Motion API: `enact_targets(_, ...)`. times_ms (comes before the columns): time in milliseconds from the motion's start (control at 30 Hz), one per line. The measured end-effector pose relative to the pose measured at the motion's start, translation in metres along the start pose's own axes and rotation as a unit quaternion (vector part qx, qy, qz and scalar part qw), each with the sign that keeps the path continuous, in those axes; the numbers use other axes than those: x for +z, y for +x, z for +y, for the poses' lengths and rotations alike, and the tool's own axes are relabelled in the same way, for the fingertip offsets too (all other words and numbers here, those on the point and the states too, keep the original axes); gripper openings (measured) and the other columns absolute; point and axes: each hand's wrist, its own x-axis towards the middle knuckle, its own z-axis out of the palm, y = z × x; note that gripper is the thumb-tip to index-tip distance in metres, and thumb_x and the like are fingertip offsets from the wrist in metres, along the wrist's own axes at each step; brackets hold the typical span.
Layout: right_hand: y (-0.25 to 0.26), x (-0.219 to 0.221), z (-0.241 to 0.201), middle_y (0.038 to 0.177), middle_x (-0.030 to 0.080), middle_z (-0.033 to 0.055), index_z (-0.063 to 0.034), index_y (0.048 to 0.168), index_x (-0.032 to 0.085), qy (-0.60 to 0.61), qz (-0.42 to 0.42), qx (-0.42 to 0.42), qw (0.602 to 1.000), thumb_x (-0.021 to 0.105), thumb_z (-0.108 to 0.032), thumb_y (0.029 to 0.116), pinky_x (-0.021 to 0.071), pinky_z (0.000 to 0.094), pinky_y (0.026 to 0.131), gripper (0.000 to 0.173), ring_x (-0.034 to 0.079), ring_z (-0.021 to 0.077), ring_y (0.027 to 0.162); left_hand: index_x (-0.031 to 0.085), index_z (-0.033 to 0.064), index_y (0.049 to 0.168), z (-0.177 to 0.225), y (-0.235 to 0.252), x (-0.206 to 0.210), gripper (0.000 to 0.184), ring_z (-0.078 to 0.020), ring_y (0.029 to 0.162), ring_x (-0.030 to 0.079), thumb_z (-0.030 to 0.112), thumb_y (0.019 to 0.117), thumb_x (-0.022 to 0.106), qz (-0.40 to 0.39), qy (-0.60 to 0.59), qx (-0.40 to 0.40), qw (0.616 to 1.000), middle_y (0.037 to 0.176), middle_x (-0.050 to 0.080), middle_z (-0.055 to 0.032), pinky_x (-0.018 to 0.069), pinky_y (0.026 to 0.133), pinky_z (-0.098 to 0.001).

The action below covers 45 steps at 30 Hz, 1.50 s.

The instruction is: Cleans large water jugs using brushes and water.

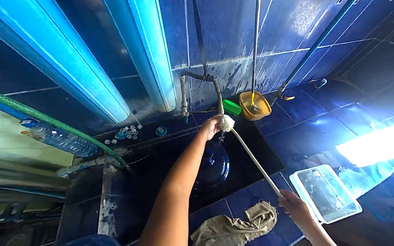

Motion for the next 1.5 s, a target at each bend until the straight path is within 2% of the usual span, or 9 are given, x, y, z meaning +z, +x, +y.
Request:
enact_targets(133,0.003,0.003,0.003,0.093,0.068,0.0128,-0.0033,0.129,0.064,0.001,0.026,-0.011,1.000,0.062,-0.009,0.1013,0.0546,0.0407,0.072,0.029,0.063,0.0193,0.075,0.045,0.0188,0.151,0.006,0.006,0.003,0.059,-0.0331,0.128,0.055,0.056,0.1091,0.026,-0.029,-0.008,-0.058,0.998,0.148,0.053,-0.0145,0.0489,0.098,-0.0559)
enact_targets(233,0.002,0.004,0.000,0.090,0.067,0.0117,-0.0032,0.130,0.063,0.001,0.035,-0.014,0.999,0.063,-0.007,0.1005,0.0541,0.0382,0.068,0.030,0.062,0.0177,0.072,0.041,0.0189,0.153,0.011,-0.004,0.001,0.049,-0.0318,0.126,0.057,0.039,0.1085,0.039,-0.070,0.001,-0.013,0.997,0.148,0.052,-0.0151,0.0510,0.097,-0.0513)
enact_targets(467,-0.001,0.002,0.003,0.087,0.066,0.0102,-0.0034,0.129,0.063,-0.001,0.042,-0.031,0.999,0.065,-0.005,0.0981,0.0525,0.0374,0.068,0.031,0.060,0.0169,0.072,0.039,0.0075,0.152,0.013,0.001,-0.002,0.053,-0.0244,0.114,0.063,0.012,0.1007,0.027,-0.104,-0.064,0.012,0.992,0.139,0.056,-0.0171,0.0535,0.096,-0.0415)
enact_targets(867,0.003,0.010,-0.005,0.085,0.063,0.0077,-0.0042,0.128,0.062,0.042,0.013,-0.001,0.999,0.065,-0.005,0.0987,0.0506,0.0310,0.062,0.030,0.058,0.0134,0.067,0.051,0.0110,0.141,0.011,0.021,0.012,0.051,-0.0287,0.103,0.064,0.046,0.1119,0.028,0.029,-0.036,-0.017,0.999,0.124,0.062,-0.0173,0.0550,0.085,-0.0473)
enact_targets(1100,0.000,0.014,-0.006,0.086,0.064,0.0083,-0.0022,0.128,0.060,0.050,0.004,0.002,0.999,0.065,-0.002,0.0979,0.0500,0.0296,0.061,0.031,0.058,0.0123,0.066,0.043,0.0099,0.144,0.021,0.006,0.000,0.042,-0.0257,0.101,0.062,0.019,0.1040,0.034,-0.064,0.006,0.012,0.998,0.126,0.058,-0.0175,0.0546,0.084,-0.0435)
enact_targets(1200,0.002,0.013,-0.007,0.085,0.065,0.0075,-0.0032,0.129,0.061,0.049,0.005,0.004,0.999,0.065,-0.003,0.0983,0.0499,0.0292,0.060,0.031,0.058,0.0119,0.065,0.045,0.0089,0.143,0.017,0.014,0.009,0.039,-0.0311,0.102,0.062,0.029,0.1092,0.037,-0.010,0.050,0.015,0.999,0.126,0.058,-0.0213,0.0551,0.082,-0.0489)
enact_targets(1367,0.004,0.012,-0.005,0.086,0.064,0.0079,-0.0030,0.130,0.060,0.056,0.011,0.023,0.998,0.064,-0.004,0.0996,0.0491,0.0290,0.060,0.031,0.057,0.0121,0.066,0.053,0.0114,0.142,0.007,0.034,0.023,0.068,-0.0351,0.113,0.061,0.058,0.1093,0.015,0.027,-0.007,-0.046,0.999,0.133,0.059,-0.0216,0.0528,0.089,-0.0543)
enact_targets(1433,0.007,0.010,-0.002,0.091,0.065,0.0099,-0.0031,0.131,0.061,0.031,0.033,0.006,0.999,0.063,-0.005,0.1000,0.0513,0.0341,0.067,0.032,0.060,0.0155,0.073,0.052,0.0166,0.146,0.007,0.043,0.026,0.069,-0.0375,0.126,0.055,0.062,0.1075,0.016,0.013,0.011,-0.081,0.997,0.143,0.055,-0.0199,0.0471,0.095,-0.0608)
enact_targets(1500,0.009,0.008,0.000,0.103,0.068,0.0152,-0.0018,0.132,0.062,-0.008,0.062,-0.035,0.997,0.062,-0.004,0.0994,0.0529,0.0452,0.081,0.032,0.064,0.0234,0.088,0.043,0.0195,0.154,0.012,0.045,0.030,0.069,-0.0392,0.119,0.059,0.065,0.1065,0.020,0.006,0.082,-0.125,0.989,0.142,0.055,-0.0230,0.0489,0.089,-0.0596)
